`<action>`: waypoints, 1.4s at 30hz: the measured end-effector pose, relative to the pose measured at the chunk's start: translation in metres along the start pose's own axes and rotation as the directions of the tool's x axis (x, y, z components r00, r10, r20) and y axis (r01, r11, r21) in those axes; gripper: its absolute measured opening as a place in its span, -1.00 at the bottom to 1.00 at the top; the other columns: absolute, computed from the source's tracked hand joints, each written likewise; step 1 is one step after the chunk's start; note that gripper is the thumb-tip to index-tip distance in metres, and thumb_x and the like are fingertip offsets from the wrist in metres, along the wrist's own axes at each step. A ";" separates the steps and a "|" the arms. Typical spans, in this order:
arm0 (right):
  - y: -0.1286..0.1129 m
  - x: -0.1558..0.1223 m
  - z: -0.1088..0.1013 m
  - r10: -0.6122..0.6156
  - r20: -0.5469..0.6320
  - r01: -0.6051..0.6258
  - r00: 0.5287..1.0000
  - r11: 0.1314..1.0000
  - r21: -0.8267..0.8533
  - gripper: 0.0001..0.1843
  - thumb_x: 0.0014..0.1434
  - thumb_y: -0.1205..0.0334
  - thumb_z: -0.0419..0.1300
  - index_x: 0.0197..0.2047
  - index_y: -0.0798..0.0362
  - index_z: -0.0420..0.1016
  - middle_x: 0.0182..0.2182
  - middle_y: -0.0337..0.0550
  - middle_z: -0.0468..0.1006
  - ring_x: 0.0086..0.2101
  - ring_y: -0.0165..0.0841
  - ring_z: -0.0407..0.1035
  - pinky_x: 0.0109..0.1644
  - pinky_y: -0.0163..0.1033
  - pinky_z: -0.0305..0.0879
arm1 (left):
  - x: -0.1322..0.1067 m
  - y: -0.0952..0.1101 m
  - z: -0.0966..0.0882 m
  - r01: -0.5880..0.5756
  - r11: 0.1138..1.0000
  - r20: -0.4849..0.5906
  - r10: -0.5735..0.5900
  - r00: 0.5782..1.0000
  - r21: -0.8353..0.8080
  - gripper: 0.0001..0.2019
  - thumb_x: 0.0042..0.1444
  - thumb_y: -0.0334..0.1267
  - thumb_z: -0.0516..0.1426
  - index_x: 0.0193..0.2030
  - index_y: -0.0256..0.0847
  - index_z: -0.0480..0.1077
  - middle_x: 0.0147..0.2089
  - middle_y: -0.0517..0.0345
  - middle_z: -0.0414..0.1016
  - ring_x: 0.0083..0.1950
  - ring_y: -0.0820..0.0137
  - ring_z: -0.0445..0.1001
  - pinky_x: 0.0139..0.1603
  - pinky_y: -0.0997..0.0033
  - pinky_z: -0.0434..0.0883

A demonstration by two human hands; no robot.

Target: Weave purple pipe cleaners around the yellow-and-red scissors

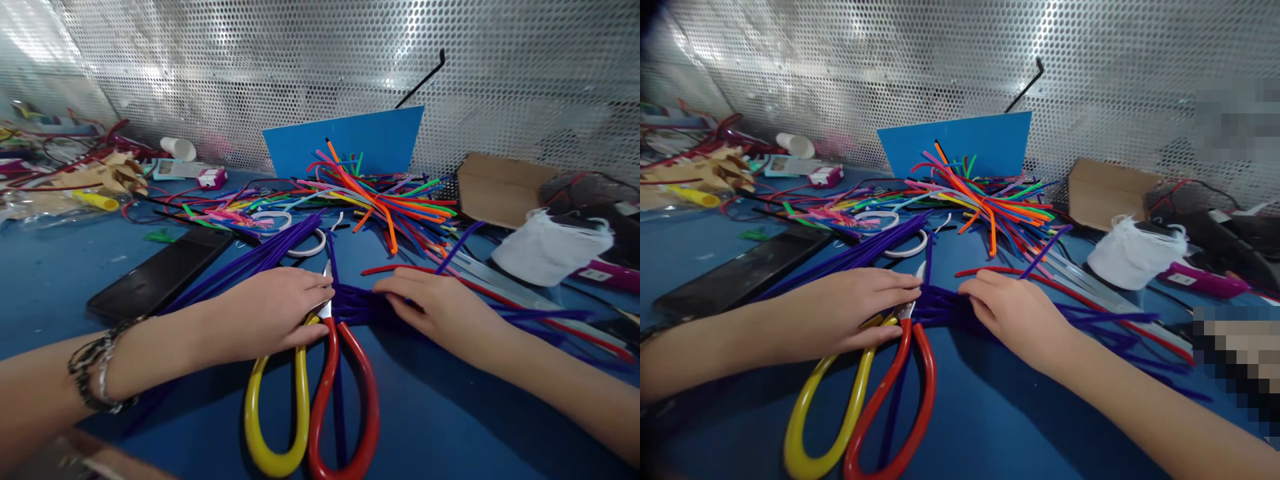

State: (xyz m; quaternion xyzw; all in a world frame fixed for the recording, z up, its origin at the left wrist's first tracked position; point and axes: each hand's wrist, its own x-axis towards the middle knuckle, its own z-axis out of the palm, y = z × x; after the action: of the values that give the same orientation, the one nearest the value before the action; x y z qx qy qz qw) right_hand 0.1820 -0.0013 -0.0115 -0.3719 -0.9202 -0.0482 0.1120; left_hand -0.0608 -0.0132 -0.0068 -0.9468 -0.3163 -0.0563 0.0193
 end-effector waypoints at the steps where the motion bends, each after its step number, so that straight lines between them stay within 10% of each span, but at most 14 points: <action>1: -0.001 0.000 -0.002 -0.031 0.012 0.031 0.999 0.999 -0.017 -0.68 0.21 0.37 -0.09 -0.10 0.05 0.44 -0.28 -0.11 0.53 -0.31 -0.36 0.46 -0.26 -0.27 0.40 | 0.000 0.000 0.000 -0.003 1.000 -0.004 0.003 1.000 0.002 -0.67 0.17 -0.19 0.07 0.01 -0.33 0.40 0.08 -0.12 0.39 0.09 0.20 0.38 0.11 0.22 0.33; 6: -0.006 0.004 -0.007 -0.199 0.050 0.201 0.979 0.979 -0.038 -0.61 0.19 0.47 -0.13 -0.10 0.10 0.46 -0.18 -0.02 0.50 -0.20 -0.33 0.42 -0.16 -0.26 0.37 | -0.001 0.001 0.000 -0.053 0.997 -0.019 0.054 0.998 0.052 -0.69 0.21 -0.20 0.02 0.04 -0.19 0.39 0.07 -0.09 0.40 0.04 0.17 0.41 0.03 0.18 0.37; 14: -0.003 0.019 -0.013 -0.013 0.174 0.016 0.985 1.000 -0.015 -0.76 0.19 0.19 0.03 -0.21 0.05 0.49 -0.31 -0.10 0.48 -0.30 -0.29 0.40 -0.26 -0.23 0.30 | 0.001 -0.001 0.002 -0.147 0.976 0.017 0.146 0.989 0.160 -0.69 0.26 -0.25 -0.05 0.10 -0.07 0.34 0.08 -0.15 0.37 -0.04 0.24 0.45 -0.12 0.32 0.43; 20: 0.008 0.038 -0.012 -0.145 0.246 0.139 0.958 0.989 0.043 -0.81 0.18 0.27 0.05 -0.32 0.11 0.48 -0.36 -0.13 0.43 -0.35 -0.36 0.35 -0.28 -0.29 0.23 | -0.001 -0.003 0.003 -0.190 0.959 -0.026 0.200 0.980 0.213 -0.67 0.22 -0.30 0.02 0.11 -0.07 0.32 0.07 -0.25 0.37 -0.01 0.19 0.45 -0.11 0.29 0.43; 29: 0.021 0.040 0.001 -0.211 -0.018 0.210 0.977 0.977 -0.018 -0.71 0.21 0.31 0.00 -0.42 0.16 0.50 -0.30 0.00 0.43 -0.29 -0.28 0.31 -0.20 -0.18 0.25 | -0.001 -0.004 0.006 -0.191 0.959 -0.068 0.209 0.975 0.210 -0.67 0.22 -0.32 0.01 0.11 -0.06 0.32 0.07 -0.23 0.37 0.01 0.20 0.43 -0.12 0.32 0.42; 42: 0.016 0.020 -0.005 -0.331 -0.057 0.336 0.942 0.933 0.127 -0.70 0.25 0.39 -0.09 -0.20 0.16 0.47 -0.38 -0.07 0.49 -0.36 -0.39 0.38 -0.30 -0.34 0.28 | 0.000 0.000 0.000 -0.192 0.977 -0.082 0.200 0.976 0.096 -0.71 0.23 -0.32 -0.03 0.03 -0.13 0.40 0.05 0.01 0.40 0.05 0.28 0.34 0.08 0.28 0.32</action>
State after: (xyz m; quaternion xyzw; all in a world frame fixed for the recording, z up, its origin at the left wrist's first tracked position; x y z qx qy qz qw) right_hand 0.1800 0.0224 -0.0018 -0.2010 -0.9691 -0.0105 0.1428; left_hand -0.0608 -0.0127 -0.0072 -0.9681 -0.2224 -0.0832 0.0804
